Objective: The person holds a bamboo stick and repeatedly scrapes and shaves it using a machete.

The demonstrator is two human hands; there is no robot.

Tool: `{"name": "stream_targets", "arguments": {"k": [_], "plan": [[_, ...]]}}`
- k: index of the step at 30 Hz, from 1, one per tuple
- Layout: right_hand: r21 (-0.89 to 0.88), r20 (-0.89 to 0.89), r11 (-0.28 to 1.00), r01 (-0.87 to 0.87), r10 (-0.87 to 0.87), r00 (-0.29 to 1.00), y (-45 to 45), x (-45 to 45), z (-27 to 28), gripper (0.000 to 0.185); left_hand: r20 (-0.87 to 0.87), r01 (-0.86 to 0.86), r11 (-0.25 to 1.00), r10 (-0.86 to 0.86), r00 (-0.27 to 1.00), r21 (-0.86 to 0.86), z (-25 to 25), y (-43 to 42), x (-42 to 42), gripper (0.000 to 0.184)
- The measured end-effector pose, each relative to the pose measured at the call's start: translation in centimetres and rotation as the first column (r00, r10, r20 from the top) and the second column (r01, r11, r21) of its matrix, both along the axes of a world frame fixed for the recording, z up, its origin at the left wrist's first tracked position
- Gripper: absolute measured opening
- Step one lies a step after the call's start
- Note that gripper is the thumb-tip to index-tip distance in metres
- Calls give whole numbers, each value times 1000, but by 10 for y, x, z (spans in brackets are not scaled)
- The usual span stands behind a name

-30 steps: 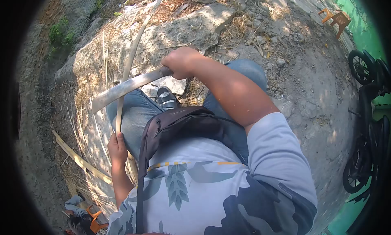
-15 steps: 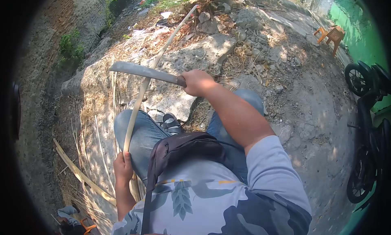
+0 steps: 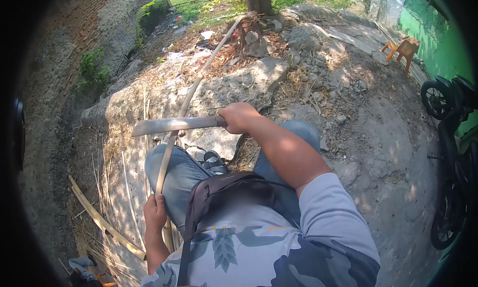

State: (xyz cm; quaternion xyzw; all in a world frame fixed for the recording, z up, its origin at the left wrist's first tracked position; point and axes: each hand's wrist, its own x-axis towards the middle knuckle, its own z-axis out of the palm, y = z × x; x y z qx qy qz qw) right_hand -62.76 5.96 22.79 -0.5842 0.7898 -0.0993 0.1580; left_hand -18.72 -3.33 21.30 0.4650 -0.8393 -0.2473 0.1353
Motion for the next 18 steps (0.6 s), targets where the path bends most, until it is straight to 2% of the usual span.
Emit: {"name": "stream_targets", "arguments": {"k": [2, 6, 7, 9, 10, 11, 15, 18], "plan": [[-55, 61, 993, 107, -104, 993, 5, -9, 2, 28, 34, 3, 1000, -2, 999, -18, 0, -2, -1, 55], [-65, 85, 984, 168, -162, 983, 7, -9, 0, 24, 88, 14, 997, -7, 996, -80, -8, -9, 1, 56], [-100, 55, 985, 142, -137, 989, 7, -7, -4, 26, 52, 14, 997, -10, 999, -73, -7, -9, -1, 56], [-13, 44, 997, 74, -74, 996, 4, 2, 5, 30, -11, 20, 999, -21, 1000, -50, -4, -5, -5, 57], [6, 32, 999, 38, -38, 999, 4, 7, 9, 30, 51, 17, 998, -14, 999, -63, -11, -10, -1, 58], [27, 19, 1000, 3, -3, 1000, 2, 12, 11, 30, 41, 19, 998, -17, 999, -60, -14, -12, 0, 58], [-3, -108, 977, -214, 213, 971, -11, 25, -9, 19, 10, 28, 998, -28, 1000, -64, -21, -15, 0, 59], [-2, -121, 977, -212, 210, 970, -16, 19, -6, 19, -10, 28, 996, -29, 1000, -82, -25, -16, 1, 59]]}}
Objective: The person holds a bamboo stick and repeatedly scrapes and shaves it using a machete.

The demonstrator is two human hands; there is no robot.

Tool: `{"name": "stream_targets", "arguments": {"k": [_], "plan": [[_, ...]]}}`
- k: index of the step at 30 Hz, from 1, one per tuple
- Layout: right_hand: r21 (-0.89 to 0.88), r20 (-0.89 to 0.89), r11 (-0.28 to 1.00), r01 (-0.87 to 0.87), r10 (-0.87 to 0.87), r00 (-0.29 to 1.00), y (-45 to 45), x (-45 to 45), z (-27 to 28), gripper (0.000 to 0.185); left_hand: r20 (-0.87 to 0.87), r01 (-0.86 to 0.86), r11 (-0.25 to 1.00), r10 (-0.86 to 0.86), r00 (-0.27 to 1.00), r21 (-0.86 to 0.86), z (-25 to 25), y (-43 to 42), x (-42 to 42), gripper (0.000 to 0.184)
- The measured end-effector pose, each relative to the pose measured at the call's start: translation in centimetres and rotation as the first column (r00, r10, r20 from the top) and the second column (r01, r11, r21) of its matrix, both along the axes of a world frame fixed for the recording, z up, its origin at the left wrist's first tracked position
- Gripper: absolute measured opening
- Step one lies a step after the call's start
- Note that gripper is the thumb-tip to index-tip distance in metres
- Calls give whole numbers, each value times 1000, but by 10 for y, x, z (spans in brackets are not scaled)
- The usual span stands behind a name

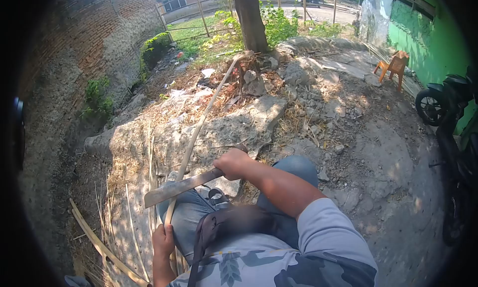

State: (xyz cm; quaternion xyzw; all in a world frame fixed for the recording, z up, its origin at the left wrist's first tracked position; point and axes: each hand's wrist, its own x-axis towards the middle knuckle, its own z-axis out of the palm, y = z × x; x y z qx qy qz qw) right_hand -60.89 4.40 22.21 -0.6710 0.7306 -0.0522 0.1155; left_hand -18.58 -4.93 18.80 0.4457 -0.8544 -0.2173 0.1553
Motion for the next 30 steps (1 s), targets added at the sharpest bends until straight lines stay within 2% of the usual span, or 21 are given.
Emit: {"name": "stream_targets", "arguments": {"k": [2, 5, 8, 11, 17, 20, 23, 24, 27, 30], "plan": [[-4, 23, 999, 42, -42, 999, 1, -12, 0, 23, -59, 7, 1000, -7, 998, 15, 0, 3, -2, 59], [8, 155, 953, 303, -301, 941, 5, -32, -6, 26, -35, -2, 1000, 2, 999, 15, 5, 4, -4, 58], [-17, 266, 912, 409, -390, 881, 9, -39, -12, 26, -37, 0, 999, 2, 999, 51, 13, 6, -7, 58], [37, 269, 928, 371, -367, 890, 13, -28, -4, 26, -25, -10, 998, 12, 1000, 62, 12, 5, -7, 58], [53, 90, 998, 20, -25, 996, 5, 12, 0, 21, -9, -9, 1000, 9, 1000, 21, 11, 6, -7, 61], [70, 19, 997, -21, 20, 1000, 0, 12, 4, 22, -20, -10, 1000, 10, 1000, 14, 4, 3, -3, 61], [19, 78, 996, 87, -88, 993, 4, -9, 3, 23, -25, -4, 1000, 4, 1000, -19, 2, 5, -4, 59], [52, 117, 985, 166, -171, 978, 7, -17, 7, 24, -17, -5, 1000, 5, 1000, -24, 2, 4, -4, 58], [10, 220, 932, 362, -355, 909, 10, -39, -12, 26, -3, -10, 1000, 10, 1000, -12, 5, 6, -6, 56], [-13, 249, 927, 375, -360, 899, 12, -44, -22, 24, -9, -14, 1000, 14, 1000, 16, 10, 8, -9, 55]]}}
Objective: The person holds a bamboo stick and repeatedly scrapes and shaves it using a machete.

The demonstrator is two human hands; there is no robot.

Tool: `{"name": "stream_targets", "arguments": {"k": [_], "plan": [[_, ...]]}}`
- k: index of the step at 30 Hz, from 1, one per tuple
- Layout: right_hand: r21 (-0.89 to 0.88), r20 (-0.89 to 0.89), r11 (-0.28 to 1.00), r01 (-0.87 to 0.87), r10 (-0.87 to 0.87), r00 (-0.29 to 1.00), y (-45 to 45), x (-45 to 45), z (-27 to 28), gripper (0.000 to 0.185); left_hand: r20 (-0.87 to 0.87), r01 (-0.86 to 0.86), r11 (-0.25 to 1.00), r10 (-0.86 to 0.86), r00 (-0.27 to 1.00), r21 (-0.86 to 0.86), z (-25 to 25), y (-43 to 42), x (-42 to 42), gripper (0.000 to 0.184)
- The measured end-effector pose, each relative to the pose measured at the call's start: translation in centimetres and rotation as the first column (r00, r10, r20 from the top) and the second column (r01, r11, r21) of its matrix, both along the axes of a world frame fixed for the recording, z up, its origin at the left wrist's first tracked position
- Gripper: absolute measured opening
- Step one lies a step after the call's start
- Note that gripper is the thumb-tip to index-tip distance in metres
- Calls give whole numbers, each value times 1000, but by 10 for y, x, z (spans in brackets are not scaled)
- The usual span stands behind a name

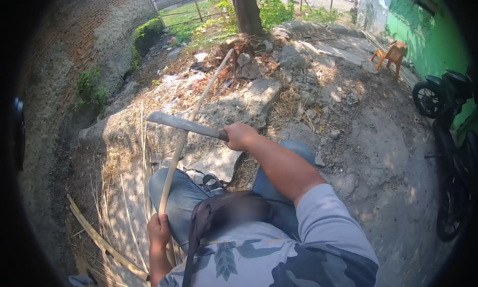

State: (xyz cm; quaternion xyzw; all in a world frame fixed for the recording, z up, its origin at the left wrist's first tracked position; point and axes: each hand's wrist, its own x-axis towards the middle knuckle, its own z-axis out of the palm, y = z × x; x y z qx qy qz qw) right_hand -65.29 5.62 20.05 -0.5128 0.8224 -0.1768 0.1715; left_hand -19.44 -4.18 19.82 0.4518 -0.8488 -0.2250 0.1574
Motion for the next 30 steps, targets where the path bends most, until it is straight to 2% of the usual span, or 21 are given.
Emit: {"name": "stream_targets", "arguments": {"k": [4, 8, 11, 12, 16, 20, 23, 27, 30], "plan": [[32, -9, 995, -95, 95, 995, 0, 20, 16, 28, -12, -3, 1000, 3, 1000, -1, -1, 0, 0, 56], [53, -131, 942, -333, 337, 932, -7, 43, 11, 23, -34, -8, 1000, 8, 999, 5, -1, 1, 0, 57], [109, -178, 904, -413, 426, 887, -12, 53, 9, 22, -39, 1, 999, -3, 999, -48, 0, 2, -1, 58], [78, -202, 897, -435, 441, 874, -13, 50, 1, 20, -37, 1, 999, -3, 999, -44, -1, 1, 0, 58], [95, -164, 926, -365, 376, 912, -8, 36, 13, 21, -37, -2, 1000, 2, 999, 3, 0, 1, 0, 59], [161, -19, 980, -115, 119, 993, -4, 18, 17, 24, -35, 4, 1000, -3, 999, 10, 0, 0, 0, 58], [43, 41, 998, -52, 50, 998, -3, 11, 6, 28, 5, -7, 1000, 7, 1000, -10, -7, -4, 3, 56], [54, 91, 997, -62, 57, 994, -1, 17, 13, 25, -40, 5, 1000, -5, 999, 4, -7, -2, 2, 58], [42, 26, 987, -156, 155, 988, 1, 25, 17, 24, -7, -4, 1000, 4, 1000, 5, -7, -2, 3, 57]]}}
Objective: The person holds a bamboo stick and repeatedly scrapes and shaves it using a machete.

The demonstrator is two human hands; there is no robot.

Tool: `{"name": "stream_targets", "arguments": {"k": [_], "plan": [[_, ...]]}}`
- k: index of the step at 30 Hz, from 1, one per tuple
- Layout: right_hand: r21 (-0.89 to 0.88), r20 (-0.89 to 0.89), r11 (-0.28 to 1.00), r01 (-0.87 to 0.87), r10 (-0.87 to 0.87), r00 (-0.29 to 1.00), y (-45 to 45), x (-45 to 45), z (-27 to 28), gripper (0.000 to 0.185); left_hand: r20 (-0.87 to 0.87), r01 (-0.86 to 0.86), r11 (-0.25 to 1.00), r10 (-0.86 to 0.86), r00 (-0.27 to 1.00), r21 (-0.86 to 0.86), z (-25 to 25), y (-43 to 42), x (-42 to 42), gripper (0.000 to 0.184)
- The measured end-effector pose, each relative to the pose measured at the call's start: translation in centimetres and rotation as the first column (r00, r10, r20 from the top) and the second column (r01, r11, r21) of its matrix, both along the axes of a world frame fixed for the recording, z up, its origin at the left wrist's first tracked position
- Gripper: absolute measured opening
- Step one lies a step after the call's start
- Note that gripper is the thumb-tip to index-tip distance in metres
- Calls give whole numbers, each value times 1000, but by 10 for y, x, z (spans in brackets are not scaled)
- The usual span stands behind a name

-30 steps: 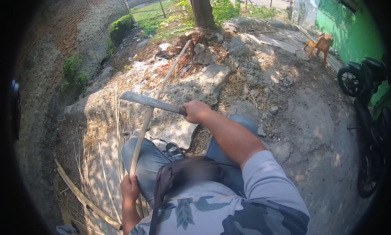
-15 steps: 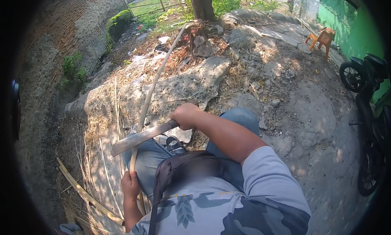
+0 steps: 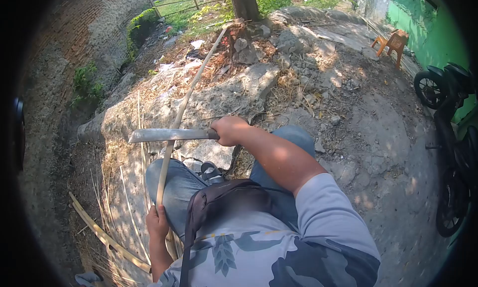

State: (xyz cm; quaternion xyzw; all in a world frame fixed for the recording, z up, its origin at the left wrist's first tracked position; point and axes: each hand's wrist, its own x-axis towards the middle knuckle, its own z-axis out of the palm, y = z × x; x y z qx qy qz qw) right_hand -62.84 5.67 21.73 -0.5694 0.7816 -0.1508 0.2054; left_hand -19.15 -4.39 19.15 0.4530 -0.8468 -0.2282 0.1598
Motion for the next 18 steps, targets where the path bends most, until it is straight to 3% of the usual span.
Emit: {"name": "stream_targets", "arguments": {"k": [7, 18], "plan": [[-18, -198, 964, -267, 258, 946, -6, 13, -17, 21, 19, -11, 1000, 11, 1000, -8, -5, -4, 3, 54], [81, -182, 971, -223, 235, 955, -4, 15, -2, 26, -40, 16, 1000, -16, 999, -10, -7, -2, 1, 55]]}}
